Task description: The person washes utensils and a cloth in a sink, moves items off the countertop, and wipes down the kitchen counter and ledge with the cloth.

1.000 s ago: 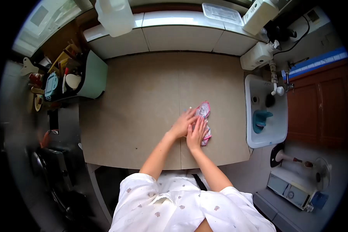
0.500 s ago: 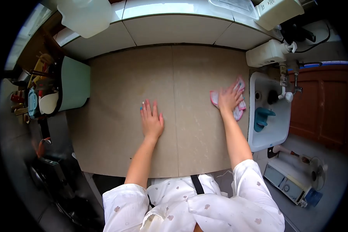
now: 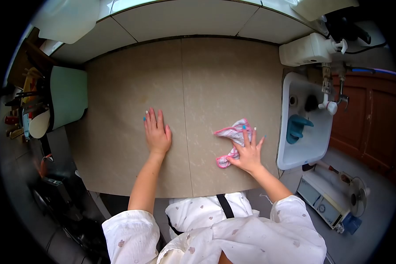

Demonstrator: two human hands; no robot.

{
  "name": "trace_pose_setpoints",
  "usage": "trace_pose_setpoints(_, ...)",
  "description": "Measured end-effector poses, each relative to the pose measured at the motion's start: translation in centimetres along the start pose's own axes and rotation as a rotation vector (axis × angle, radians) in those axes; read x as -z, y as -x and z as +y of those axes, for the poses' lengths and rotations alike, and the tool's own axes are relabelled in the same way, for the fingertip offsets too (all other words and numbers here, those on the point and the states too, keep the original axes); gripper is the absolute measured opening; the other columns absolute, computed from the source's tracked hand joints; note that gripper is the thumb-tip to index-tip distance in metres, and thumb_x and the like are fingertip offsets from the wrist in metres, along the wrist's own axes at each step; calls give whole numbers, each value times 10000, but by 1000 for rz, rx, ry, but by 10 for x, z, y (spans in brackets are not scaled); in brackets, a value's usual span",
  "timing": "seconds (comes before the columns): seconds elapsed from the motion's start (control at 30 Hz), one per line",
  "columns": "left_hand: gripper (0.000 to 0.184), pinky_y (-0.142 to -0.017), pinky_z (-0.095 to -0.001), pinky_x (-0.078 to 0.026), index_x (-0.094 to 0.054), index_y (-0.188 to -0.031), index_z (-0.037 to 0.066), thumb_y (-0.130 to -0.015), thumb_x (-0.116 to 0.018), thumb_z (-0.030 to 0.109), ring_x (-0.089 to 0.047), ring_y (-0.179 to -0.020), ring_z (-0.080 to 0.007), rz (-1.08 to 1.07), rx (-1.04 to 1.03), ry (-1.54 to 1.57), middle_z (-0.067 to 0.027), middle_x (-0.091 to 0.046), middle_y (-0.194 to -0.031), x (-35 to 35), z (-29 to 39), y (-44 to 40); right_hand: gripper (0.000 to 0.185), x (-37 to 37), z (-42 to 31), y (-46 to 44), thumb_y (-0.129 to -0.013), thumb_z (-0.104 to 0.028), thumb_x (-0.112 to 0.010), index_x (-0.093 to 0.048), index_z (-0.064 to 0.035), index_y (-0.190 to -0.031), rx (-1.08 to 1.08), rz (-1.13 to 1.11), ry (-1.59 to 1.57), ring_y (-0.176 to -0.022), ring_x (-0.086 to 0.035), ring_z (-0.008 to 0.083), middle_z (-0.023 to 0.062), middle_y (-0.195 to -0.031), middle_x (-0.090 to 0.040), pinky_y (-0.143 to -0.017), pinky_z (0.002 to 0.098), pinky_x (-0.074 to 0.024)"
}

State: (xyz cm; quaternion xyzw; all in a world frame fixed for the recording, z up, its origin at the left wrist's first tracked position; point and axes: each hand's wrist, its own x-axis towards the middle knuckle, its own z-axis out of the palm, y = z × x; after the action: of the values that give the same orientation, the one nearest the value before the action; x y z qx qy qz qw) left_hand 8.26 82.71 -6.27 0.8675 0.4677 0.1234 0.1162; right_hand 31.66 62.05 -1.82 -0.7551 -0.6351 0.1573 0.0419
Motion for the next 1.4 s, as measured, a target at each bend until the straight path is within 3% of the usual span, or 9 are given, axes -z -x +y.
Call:
trace_pose_setpoints(0.1, 569, -996, -464, -222, -338, -1270, 60, -733, -501, 154, -266, -1212, -382, -2, 6, -10, -199, -260, -1334, 2, 1, 1, 714, 2, 2, 3, -616, -494, -605, -453, -119, -1205, -200, -108, 7, -1239, -82, 473, 221, -1361, -170, -953, 614, -84)
trace_pose_setpoints(0.23, 563, -1006, -457, -206, -333, -1273, 56, -737, -484, 138, -259, -1218, -374, 5, 14, 12, -195, -258, -1336, 2, 2, -2, 688, -22, 34, -92, -712, -390, -521, -351, 33, -1228, -453, 346, 45, -1215, -89, 506, 376, -1275, -166, -984, 560, -105)
trace_pose_setpoints(0.43, 564, -1010, -454, -198, -325, -1278, 54, -737, -472, 121, -256, -1221, -369, 13, 9, 12, -193, -257, -1338, 1, 2, 0, 515, -4, 9, -254, -718, -296, -482, -461, -18, -1151, -219, 459, 137, -1178, -276, 439, 329, -1184, -366, -977, 495, -228)
trace_pose_setpoints(0.63, 588, -999, -462, -218, -323, -1283, 63, -723, -490, 134, -269, -1212, -374, 1, 6, -20, -189, -259, -1338, 2, 1, 1, 516, -23, -42, -110, -648, -150, -545, -473, -49, -1149, 371, 129, -286, -1182, -310, 392, 239, -1227, -379, -970, 467, -267)
trace_pose_setpoints(0.77, 588, -996, -460, -228, -322, -1281, 58, -722, -488, 132, -274, -1209, -374, -13, 16, -33, -190, -263, -1335, 5, 3, -3, 520, -20, 45, -69, -661, -152, -548, -445, -21, -1154, -274, 272, -194, -1157, -315, 418, 269, -1253, -313, -970, 478, -261)
trace_pose_setpoints(0.93, 575, -1007, -454, -203, -320, -1278, 45, -729, -479, 115, -265, -1217, -368, 7, 15, 10, -185, -260, -1339, 2, 2, -3, 509, 12, 79, -125, -690, -123, -519, -404, 46, -1156, -306, 650, 112, -1132, -326, 425, 270, -1267, -260, -941, 475, -287)
trace_pose_setpoints(1.23, 594, -1001, -453, -227, -322, -1283, 58, -719, -488, 137, -279, -1214, -358, -1, 26, -33, -187, -263, -1337, 2, 2, -2, 525, 16, 103, -287, -719, -241, -490, -425, 78, -1131, -647, 841, 117, -1157, -304, 362, 227, -1233, -353, -963, 415, -250)
trace_pose_setpoints(1.33, 595, -1001, -454, -225, -322, -1283, 58, -717, -487, 137, -280, -1214, -358, -4, 29, -19, -186, -262, -1338, 3, 1, -1, 578, 25, 13, -310, -703, -291, -514, -417, 73, -1142, -470, 590, -215, -1154, -310, 360, 242, -1227, -347, -959, 421, -247)
trace_pose_setpoints(1.4, 595, -1001, -455, -224, -321, -1284, 58, -717, -486, 135, -280, -1214, -360, -3, 25, -9, -186, -260, -1339, 1, 3, -2, 563, -3, -45, -300, -691, -265, -554, -414, 67, -1124, -154, 695, -201, -1152, -318, 388, 256, -1171, -386, -953, 429, -280)
